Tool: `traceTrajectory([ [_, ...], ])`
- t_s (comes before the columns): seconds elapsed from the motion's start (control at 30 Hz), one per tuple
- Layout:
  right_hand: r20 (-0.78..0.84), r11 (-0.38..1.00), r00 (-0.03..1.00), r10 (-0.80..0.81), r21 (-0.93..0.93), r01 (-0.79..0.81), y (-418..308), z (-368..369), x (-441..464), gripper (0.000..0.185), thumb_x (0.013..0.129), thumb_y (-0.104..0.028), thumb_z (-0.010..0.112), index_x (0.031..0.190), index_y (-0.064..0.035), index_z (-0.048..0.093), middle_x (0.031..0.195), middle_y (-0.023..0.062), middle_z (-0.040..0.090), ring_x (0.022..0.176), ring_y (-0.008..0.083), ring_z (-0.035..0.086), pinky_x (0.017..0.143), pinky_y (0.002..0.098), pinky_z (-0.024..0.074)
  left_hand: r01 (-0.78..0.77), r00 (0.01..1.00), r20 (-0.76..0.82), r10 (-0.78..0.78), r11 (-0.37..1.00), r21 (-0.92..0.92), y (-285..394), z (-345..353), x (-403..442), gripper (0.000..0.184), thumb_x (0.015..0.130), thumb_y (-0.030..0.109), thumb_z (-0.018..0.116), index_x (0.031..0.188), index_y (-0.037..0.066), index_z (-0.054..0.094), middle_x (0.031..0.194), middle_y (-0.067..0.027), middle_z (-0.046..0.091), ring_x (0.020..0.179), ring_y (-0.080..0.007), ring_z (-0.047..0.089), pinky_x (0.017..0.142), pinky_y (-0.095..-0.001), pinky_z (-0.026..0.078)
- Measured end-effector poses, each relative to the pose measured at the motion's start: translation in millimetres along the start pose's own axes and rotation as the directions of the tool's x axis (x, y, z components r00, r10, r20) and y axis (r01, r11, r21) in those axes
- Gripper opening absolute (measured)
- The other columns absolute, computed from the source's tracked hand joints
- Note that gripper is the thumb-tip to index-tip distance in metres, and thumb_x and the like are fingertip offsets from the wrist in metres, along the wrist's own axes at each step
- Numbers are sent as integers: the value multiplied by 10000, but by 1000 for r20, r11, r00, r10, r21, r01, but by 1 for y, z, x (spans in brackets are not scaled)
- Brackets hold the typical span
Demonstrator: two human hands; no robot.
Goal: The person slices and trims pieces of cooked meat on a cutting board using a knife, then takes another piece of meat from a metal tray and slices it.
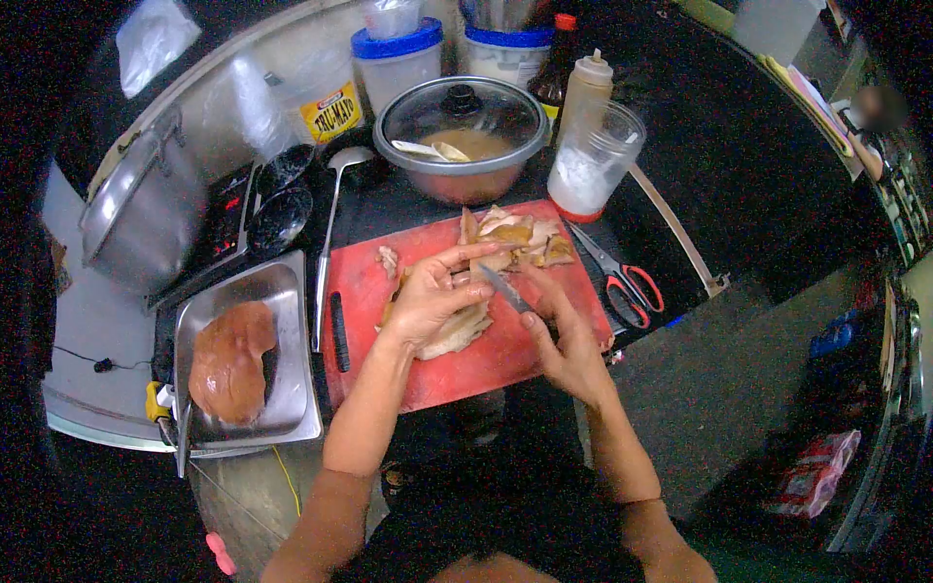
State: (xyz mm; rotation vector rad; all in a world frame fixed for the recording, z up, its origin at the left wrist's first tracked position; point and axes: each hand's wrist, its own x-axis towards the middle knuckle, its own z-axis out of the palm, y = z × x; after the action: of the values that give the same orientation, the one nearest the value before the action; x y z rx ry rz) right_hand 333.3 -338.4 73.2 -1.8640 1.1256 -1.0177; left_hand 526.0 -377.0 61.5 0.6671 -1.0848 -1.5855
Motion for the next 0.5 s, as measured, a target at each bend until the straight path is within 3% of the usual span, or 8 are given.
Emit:
traceTrajectory([
  [0.17,87,1000,996,9,-29,-7,-7,-2,-1,528,890,-20,517,1394,-68,366,716,40,464,608,126,420,566,282,365,-24,1000,-10,25,998,52,-3,-3,3,493,748,-140,604,1221,-16,543,1085,-56,612,787,-39,533,763,-190,502],
  [0.27,80,996,997,-21,-82,27,-11,-3,0,535,884,-15,516,1394,-65,363,761,81,527,621,166,468,595,314,403,-50,999,9,49,987,153,-1,-3,1,507,776,-114,589,1267,-24,502,1114,-99,624,938,-108,624,788,-223,522],
  [0.5,140,991,990,26,-137,-7,-18,-10,5,516,889,-39,522,1384,-68,379,959,137,614,737,176,570,673,326,453,3,1000,8,-4,994,107,-3,-3,0,416,792,-93,602,1198,-18,552,1021,-86,644,815,-98,638,702,-219,527],
])
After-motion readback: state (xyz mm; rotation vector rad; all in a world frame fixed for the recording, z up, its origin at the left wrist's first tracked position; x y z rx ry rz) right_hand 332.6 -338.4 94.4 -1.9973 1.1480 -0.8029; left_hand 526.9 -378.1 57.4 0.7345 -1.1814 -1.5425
